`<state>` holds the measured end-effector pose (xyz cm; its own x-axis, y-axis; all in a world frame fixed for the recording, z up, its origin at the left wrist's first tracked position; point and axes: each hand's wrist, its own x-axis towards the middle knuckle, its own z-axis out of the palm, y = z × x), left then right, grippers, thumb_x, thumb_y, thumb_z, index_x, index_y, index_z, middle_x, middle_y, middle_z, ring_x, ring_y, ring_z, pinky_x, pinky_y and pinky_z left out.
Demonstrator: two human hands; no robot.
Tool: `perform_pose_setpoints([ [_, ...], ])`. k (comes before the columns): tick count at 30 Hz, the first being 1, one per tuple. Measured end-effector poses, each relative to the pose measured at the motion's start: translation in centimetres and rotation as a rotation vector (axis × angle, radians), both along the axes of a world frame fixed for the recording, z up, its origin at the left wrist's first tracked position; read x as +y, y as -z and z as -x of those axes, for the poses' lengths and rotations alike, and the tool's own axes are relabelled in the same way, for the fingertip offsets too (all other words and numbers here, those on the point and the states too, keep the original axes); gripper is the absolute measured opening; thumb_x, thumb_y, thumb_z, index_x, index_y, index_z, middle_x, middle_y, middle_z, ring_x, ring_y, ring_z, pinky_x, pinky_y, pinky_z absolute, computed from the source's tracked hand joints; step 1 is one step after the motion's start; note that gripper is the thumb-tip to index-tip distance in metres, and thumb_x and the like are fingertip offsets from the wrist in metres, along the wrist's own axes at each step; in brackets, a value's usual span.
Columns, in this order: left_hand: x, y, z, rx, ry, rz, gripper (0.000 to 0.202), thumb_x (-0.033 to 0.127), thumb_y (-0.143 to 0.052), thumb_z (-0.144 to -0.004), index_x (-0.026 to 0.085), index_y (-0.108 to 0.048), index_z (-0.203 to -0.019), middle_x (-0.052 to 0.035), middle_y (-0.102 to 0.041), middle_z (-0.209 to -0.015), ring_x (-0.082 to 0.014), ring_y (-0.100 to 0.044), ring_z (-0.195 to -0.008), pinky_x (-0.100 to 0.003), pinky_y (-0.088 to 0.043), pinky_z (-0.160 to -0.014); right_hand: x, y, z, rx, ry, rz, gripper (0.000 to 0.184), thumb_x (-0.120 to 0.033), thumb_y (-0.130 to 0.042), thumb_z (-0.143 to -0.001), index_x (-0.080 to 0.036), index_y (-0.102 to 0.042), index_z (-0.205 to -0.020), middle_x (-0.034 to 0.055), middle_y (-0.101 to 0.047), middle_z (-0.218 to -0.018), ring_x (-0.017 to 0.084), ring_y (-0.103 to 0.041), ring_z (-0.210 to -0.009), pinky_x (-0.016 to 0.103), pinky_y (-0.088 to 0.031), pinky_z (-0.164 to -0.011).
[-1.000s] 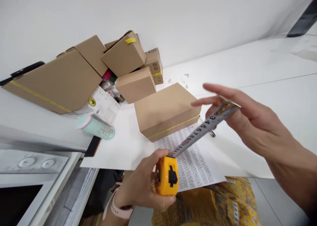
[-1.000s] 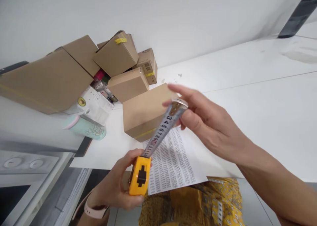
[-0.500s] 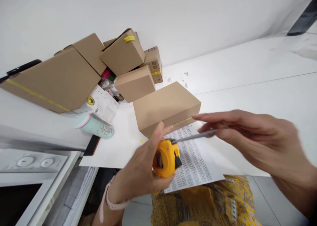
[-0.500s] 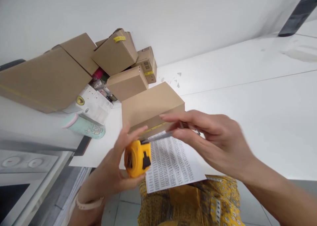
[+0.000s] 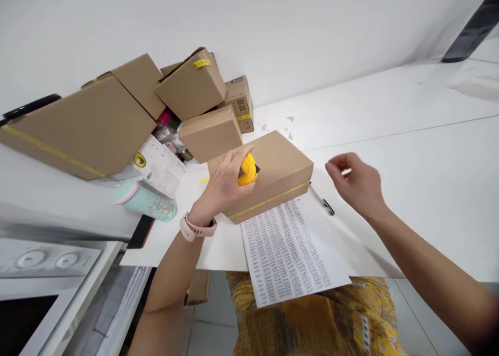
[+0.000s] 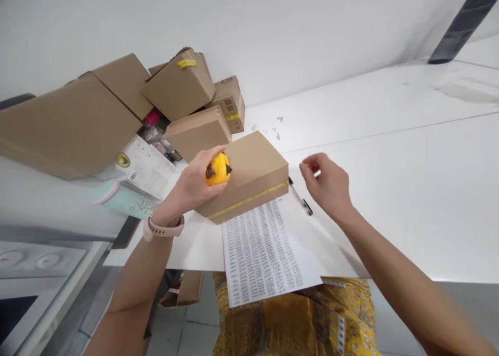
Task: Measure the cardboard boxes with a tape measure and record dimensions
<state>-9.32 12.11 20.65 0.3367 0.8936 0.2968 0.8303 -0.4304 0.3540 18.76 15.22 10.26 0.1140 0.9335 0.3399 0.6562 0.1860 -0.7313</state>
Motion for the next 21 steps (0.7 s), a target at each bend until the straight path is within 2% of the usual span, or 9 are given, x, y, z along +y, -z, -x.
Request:
perform_pose_setpoints([
  [3, 1.2, 1.2, 0.6, 0.069, -0.025, 0.042, 0.058, 0.014, -0.061, -0.078, 0.024, -0.054, -0.135, -0.0105, -0.056, -0.128, -0.0271, -0.057, -0.114, -0.045, -0.046, -0.099, 1.3, 4.0, -1.2, -0.284, -0.052, 0.282, 0.027, -0.048, -0.05, -0.089, -0.023, -0.058, -0.092, 0.0074, -0.07, -0.085, 0.025, -0.062, -0.072, 0.034, -0.041, -0.059],
  [6, 1.6, 1.9, 0.8, 0.071, -0.025, 0.067, 0.048, 0.017, -0.059, -0.082, 0.025, -0.06, -0.129, -0.0113, -0.051, -0.136, -0.0287, -0.053, -0.122, -0.047, -0.044, -0.102, 1.9, 5.8, -0.6, -0.434, -0.104, 0.4, 0.031, -0.05, -0.047, -0.09, -0.021, -0.056, -0.097, 0.0094, -0.07, -0.091, 0.026, -0.062, -0.077, 0.032, -0.036, -0.055],
  [9, 1.3, 2.4, 0.7, 0.105, -0.045, 0.053, 0.047, 0.033, -0.063, -0.086, 0.025, -0.057, -0.132, -0.0129, -0.041, -0.149, -0.0336, -0.043, -0.134, -0.052, -0.039, -0.106, 2.1, 6.2, 0.1, -0.502, -0.122, 0.41, 0.031, -0.048, -0.048, -0.091, -0.019, -0.056, -0.101, 0.0118, -0.069, -0.101, 0.027, -0.063, -0.083, 0.032, -0.036, -0.056],
  [12, 0.8, 2.9, 0.7, 0.202, -0.033, 0.012, 0.078, 0.051, -0.077, -0.074, 0.026, -0.047, -0.142, -0.0158, -0.027, -0.159, -0.0408, -0.035, -0.139, -0.058, -0.035, -0.108, 2.2, 6.4, 0.3, -0.523, -0.147, 0.406, 0.025, -0.041, -0.044, -0.093, -0.019, -0.057, -0.095, 0.0118, -0.068, -0.104, 0.026, -0.063, -0.084, 0.033, -0.036, -0.057],
  [14, 0.7, 3.2, 0.8, 0.26, -0.02, -0.027, 0.089, 0.048, -0.083, -0.068, 0.026, -0.042, -0.145, -0.0164, -0.023, -0.161, -0.0428, -0.03, -0.142, -0.06, -0.032, -0.109, 2.2, 6.7, 0.3, -0.527, -0.151, 0.395, 0.025, -0.037, -0.04, -0.094, -0.02, -0.058, -0.091, 0.0118, -0.069, -0.102, 0.025, -0.063, -0.083, 0.033, -0.037, -0.058],
  [19, 1.7, 3.4, 1.4, 0.285, -0.053, -0.055, 0.081, 0.033, -0.083, -0.07, 0.025, -0.047, -0.142, -0.0166, -0.025, -0.16, -0.0437, -0.03, -0.142, -0.06, -0.032, -0.109, 2.8, 7.3, 0.1, -0.516, -0.123, 0.364, 0.023, -0.032, -0.037, -0.095, -0.019, -0.055, -0.089, 0.015, -0.068, -0.096, 0.027, -0.063, -0.082, 0.036, -0.039, -0.063],
  [21, 2.3, 3.3, 1.8, 0.297, -0.064, -0.049, 0.079, 0.032, -0.082, -0.071, 0.025, -0.047, -0.142, -0.0169, -0.029, -0.158, -0.0428, -0.034, -0.14, -0.059, -0.035, -0.107, 2.5, 6.9, -0.5, -0.393, -0.109, 0.382, 0.021, -0.034, -0.039, -0.096, -0.02, -0.053, -0.09, 0.0132, -0.068, -0.089, 0.026, -0.062, -0.077, 0.035, -0.04, -0.064],
])
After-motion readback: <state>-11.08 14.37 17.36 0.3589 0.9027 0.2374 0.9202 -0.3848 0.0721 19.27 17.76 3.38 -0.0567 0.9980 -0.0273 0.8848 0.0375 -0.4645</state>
